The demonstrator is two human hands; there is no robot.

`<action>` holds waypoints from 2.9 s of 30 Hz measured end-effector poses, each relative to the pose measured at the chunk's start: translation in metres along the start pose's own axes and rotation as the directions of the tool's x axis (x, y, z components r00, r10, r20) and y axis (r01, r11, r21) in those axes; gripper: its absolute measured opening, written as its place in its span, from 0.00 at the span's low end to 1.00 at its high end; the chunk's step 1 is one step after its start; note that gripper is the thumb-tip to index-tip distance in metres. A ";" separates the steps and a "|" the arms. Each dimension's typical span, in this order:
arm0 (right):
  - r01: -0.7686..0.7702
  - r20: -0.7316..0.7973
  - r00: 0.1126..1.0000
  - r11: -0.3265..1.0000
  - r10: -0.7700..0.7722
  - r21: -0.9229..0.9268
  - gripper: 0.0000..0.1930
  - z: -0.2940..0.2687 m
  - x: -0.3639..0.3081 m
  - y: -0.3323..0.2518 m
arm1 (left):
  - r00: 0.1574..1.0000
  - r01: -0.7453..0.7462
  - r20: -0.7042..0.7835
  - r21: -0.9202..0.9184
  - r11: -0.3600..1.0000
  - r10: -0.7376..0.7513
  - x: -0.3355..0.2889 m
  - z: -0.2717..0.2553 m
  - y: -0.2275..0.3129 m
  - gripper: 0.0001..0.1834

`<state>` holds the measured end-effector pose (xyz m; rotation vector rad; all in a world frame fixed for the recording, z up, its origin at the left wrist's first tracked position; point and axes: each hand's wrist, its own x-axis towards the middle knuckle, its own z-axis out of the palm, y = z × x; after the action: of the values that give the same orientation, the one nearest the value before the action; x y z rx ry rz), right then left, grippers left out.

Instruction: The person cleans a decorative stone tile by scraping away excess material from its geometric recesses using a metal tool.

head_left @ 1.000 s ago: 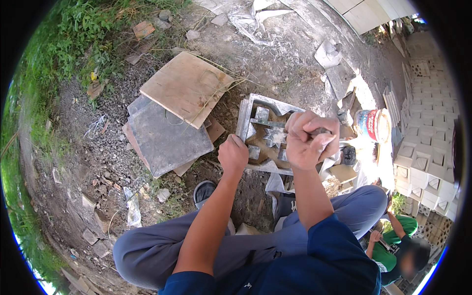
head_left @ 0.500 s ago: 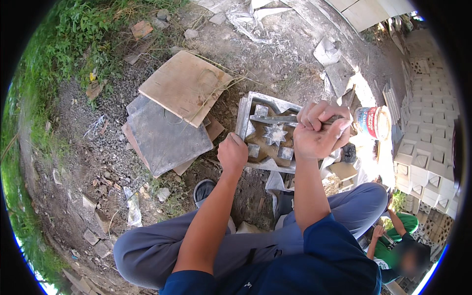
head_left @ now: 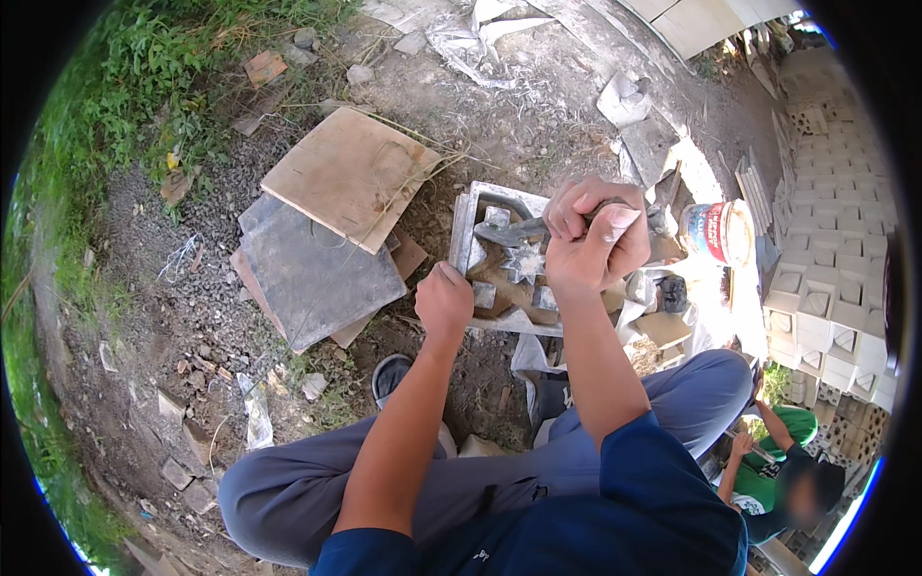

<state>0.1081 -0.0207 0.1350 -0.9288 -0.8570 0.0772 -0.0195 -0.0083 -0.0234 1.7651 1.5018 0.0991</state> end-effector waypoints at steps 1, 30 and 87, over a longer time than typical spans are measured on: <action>0.059 -0.019 0.998 0.998 -0.060 -0.035 0.15 0.004 0.000 -0.008 | 1.000 0.005 0.004 0.002 1.000 -0.005 -0.002 0.000 0.001 0.22; 0.229 0.063 0.973 0.884 -0.223 -0.409 0.14 -0.003 -0.032 -0.005 | 0.997 -0.024 -0.068 0.001 1.000 0.024 -0.003 0.003 0.004 0.21; -0.007 -0.040 0.999 0.832 -0.018 -0.555 0.11 0.005 -0.038 0.015 | 0.998 -0.017 -0.058 0.013 1.000 0.018 -0.003 0.004 0.000 0.21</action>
<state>0.0837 -0.0229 0.1024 -1.4707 -0.8561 -0.2116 -0.0185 -0.0125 -0.0247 1.7991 1.5314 0.1520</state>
